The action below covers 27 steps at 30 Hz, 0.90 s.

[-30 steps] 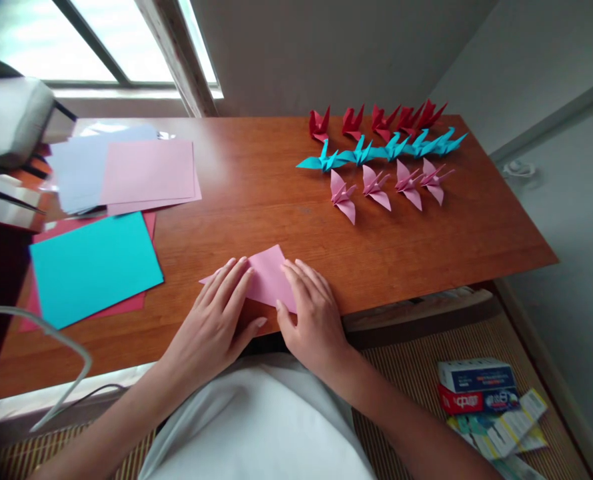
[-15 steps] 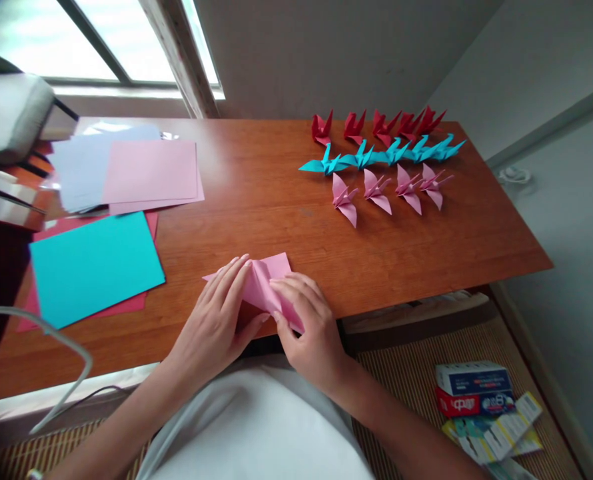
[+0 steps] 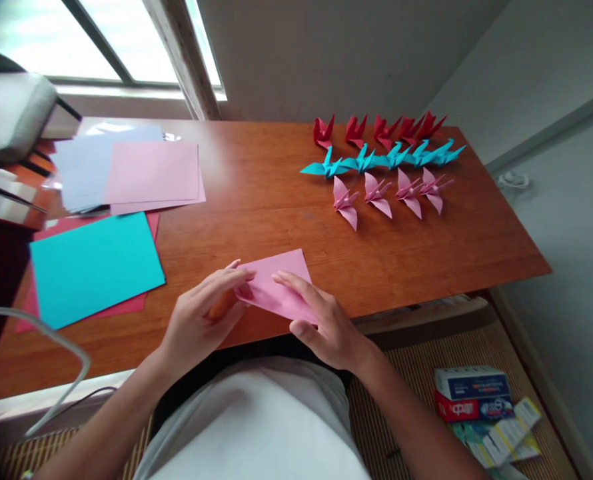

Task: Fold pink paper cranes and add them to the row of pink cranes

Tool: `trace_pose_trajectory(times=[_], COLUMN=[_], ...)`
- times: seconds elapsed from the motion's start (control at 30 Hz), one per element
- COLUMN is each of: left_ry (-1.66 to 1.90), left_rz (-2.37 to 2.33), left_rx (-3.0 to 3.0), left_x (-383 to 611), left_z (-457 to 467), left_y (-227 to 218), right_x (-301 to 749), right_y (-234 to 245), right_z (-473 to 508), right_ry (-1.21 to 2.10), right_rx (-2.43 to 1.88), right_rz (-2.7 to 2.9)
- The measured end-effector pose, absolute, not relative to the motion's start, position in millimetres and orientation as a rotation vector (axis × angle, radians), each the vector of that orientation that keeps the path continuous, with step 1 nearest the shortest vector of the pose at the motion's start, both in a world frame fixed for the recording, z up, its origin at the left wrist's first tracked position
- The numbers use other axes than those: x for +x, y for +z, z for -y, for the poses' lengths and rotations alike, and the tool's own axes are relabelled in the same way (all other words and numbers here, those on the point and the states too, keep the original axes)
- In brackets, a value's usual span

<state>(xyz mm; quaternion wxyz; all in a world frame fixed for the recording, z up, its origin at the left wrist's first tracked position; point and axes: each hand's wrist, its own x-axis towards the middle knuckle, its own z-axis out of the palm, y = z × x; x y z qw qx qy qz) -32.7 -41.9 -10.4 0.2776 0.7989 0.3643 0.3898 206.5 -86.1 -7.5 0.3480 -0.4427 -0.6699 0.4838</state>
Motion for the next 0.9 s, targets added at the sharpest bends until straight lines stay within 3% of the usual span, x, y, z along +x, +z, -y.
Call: trace_pose_trajectory(times=[0.17, 0.43, 0.9], left_ry=[0.959, 0.689, 0.440], left_rz=[-0.815, -0.971, -0.911], left_rx=[2.266, 2.585, 2.772], left_x=[-52.4, -91.5, -69.6], left_z=[36.3, 34.4, 46.3], left_y=[2.3, -11.4, 4.7], right_x=[219.3, 219.2, 211.3], right_y=[0.5, -2.1, -3.6], right_z=[77.0, 84.8, 95.7], right_ry=[1.108, 0.624, 0.389], right_rx=[-1.205, -1.207, -1.258], right_rz=[2.015, 2.554, 2.575])
